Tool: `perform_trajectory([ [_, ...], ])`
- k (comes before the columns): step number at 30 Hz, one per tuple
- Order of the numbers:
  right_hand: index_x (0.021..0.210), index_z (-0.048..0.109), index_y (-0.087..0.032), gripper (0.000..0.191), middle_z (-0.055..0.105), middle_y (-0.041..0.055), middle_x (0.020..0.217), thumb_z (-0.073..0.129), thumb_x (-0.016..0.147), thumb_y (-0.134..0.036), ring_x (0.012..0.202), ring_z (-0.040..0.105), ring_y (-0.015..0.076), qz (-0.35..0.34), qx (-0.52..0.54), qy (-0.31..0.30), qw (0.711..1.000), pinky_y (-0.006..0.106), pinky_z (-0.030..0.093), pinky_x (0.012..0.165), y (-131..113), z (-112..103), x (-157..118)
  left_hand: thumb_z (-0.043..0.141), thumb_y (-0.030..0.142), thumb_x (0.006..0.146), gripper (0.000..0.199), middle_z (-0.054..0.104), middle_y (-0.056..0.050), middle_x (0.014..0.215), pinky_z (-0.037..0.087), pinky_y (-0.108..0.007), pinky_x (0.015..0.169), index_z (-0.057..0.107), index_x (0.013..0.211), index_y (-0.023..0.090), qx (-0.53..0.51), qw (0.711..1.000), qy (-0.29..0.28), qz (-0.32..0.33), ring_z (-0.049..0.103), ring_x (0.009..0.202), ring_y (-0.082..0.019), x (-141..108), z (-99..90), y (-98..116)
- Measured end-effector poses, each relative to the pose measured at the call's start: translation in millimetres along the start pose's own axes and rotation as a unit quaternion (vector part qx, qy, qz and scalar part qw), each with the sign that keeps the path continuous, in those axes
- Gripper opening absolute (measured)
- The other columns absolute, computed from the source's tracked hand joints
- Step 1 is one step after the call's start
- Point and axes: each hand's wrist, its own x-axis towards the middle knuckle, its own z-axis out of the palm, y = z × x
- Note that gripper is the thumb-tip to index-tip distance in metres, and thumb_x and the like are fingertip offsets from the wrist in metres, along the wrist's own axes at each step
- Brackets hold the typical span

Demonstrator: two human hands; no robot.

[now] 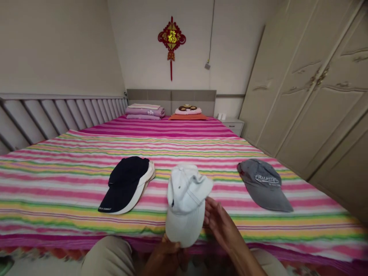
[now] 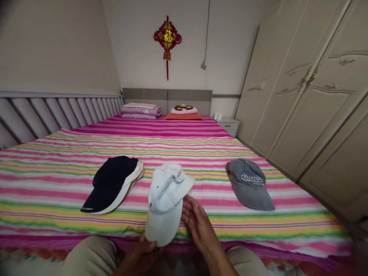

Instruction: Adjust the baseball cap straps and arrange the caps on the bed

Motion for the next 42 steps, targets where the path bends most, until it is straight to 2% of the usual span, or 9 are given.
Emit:
perform_trajectory([
  [5, 0.099, 0.062, -0.021, 0.043, 0.068, 0.0073, 0.098, 0.056, 0.071, -0.053, 0.105, 0.053, 0.0266, 0.027, 0.115, 0.032, 0.992, 0.045, 0.035, 0.093, -16.9, 13.7, 11.4, 0.071, 0.006, 0.055, 0.036, 0.069, -0.004, 0.087, 0.046, -0.025, 0.067, 0.066, 0.088, 0.020, 0.056, 0.994, -0.070, -0.060, 0.063, 0.078, -0.018, 2.9, -22.0, -16.7],
  [10, 0.099, 0.063, -0.020, 0.037, 0.068, 0.0075, 0.099, 0.061, 0.070, -0.044, 0.109, 0.052, 0.0281, 0.022, 0.120, 0.029, 0.992, 0.048, 0.033, 0.095, -15.1, 8.9, 1.8, 0.063, 0.034, 0.070, 0.031, 0.065, -0.009, 0.102, 0.042, -0.033, 0.086, 0.064, 0.096, 0.018, 0.015, 0.991, -0.108, -0.074, 0.055, 0.103, -0.024, 14.0, -37.2, -12.4],
  [16, 0.093, 0.065, -0.019, 0.036, 0.070, 0.0090, 0.093, 0.069, 0.064, -0.040, 0.105, 0.054, 0.0302, 0.017, 0.099, 0.030, 0.994, 0.047, 0.036, 0.093, -22.1, -1.1, -20.7, 0.050, 0.039, 0.080, 0.034, 0.066, -0.011, 0.098, 0.037, -0.032, 0.093, 0.063, 0.099, 0.013, 0.022, 0.986, -0.150, -0.072, 0.053, 0.107, -0.022, 28.4, -15.6, 6.3],
  [20, 0.103, 0.061, -0.019, 0.045, 0.068, 0.0108, 0.097, 0.069, 0.063, -0.039, 0.101, 0.057, 0.0308, 0.027, 0.051, 0.033, 0.998, 0.047, 0.038, 0.090, -27.3, -8.7, -36.9, 0.059, 0.037, 0.074, 0.027, 0.068, -0.010, 0.087, 0.040, -0.031, 0.091, 0.064, 0.088, 0.014, 0.036, 0.990, -0.121, -0.063, 0.056, 0.103, -0.022, 38.8, -0.5, 15.5],
  [24, 0.111, 0.056, -0.019, 0.051, 0.066, 0.0122, 0.101, 0.068, 0.066, -0.038, 0.101, 0.056, 0.0306, 0.024, -0.025, 0.045, 0.998, 0.047, 0.038, 0.089, -23.4, -16.2, -52.3, 0.063, 0.039, 0.069, 0.033, 0.069, -0.010, 0.084, 0.043, -0.041, 0.085, 0.063, 0.092, 0.016, 0.036, 0.990, -0.074, -0.117, 0.056, 0.102, -0.028, 45.5, 23.4, 33.7],
  [27, 0.108, 0.057, -0.019, 0.050, 0.066, 0.0127, 0.101, 0.069, 0.064, -0.039, 0.100, 0.056, 0.0310, 0.024, -0.057, 0.063, 0.996, 0.048, 0.038, 0.089, -18.9, -22.7, -62.8, 0.071, 0.023, 0.059, 0.031, 0.069, -0.009, 0.076, 0.046, -0.042, 0.081, 0.063, 0.087, 0.014, 0.042, 0.995, -0.058, -0.066, 0.059, 0.096, -0.030, 45.4, 43.9, 48.1],
  [31, 0.092, 0.064, -0.022, 0.039, 0.069, 0.0100, 0.092, 0.073, 0.057, -0.038, 0.093, 0.060, 0.0309, 0.028, -0.023, 0.074, 0.997, 0.047, 0.041, 0.085, -18.9, -34.6, -75.1, 0.072, 0.008, 0.043, 0.036, 0.066, -0.005, 0.060, 0.049, -0.039, 0.071, 0.063, 0.078, 0.013, 0.055, 0.993, -0.104, 0.002, 0.064, 0.079, -0.030, 39.4, 56.0, 55.1],
  [36, 0.087, 0.067, -0.022, 0.042, 0.070, 0.0118, 0.086, 0.072, 0.054, -0.046, 0.086, 0.062, 0.0308, 0.034, 0.017, 0.046, 0.998, 0.042, 0.047, 0.076, -24.4, -40.6, -83.0, 0.074, 0.007, 0.039, 0.037, 0.064, -0.003, 0.059, 0.048, -0.028, 0.054, 0.062, 0.074, 0.012, 0.089, 0.983, -0.158, -0.023, 0.062, 0.055, -0.021, 28.7, 56.0, 50.4],
  [42, 0.083, 0.069, -0.019, 0.028, 0.070, 0.0075, 0.072, 0.073, 0.055, -0.023, 0.070, 0.065, 0.0256, 0.054, 0.020, 0.053, 0.997, 0.039, 0.047, 0.072, -26.0, -36.4, -80.8, 0.079, 0.021, 0.045, 0.024, 0.065, -0.008, 0.070, 0.045, -0.026, 0.059, 0.058, 0.054, 0.011, 0.109, 0.975, -0.190, -0.035, 0.061, 0.064, -0.019, 20.5, 64.2, 51.5],
])
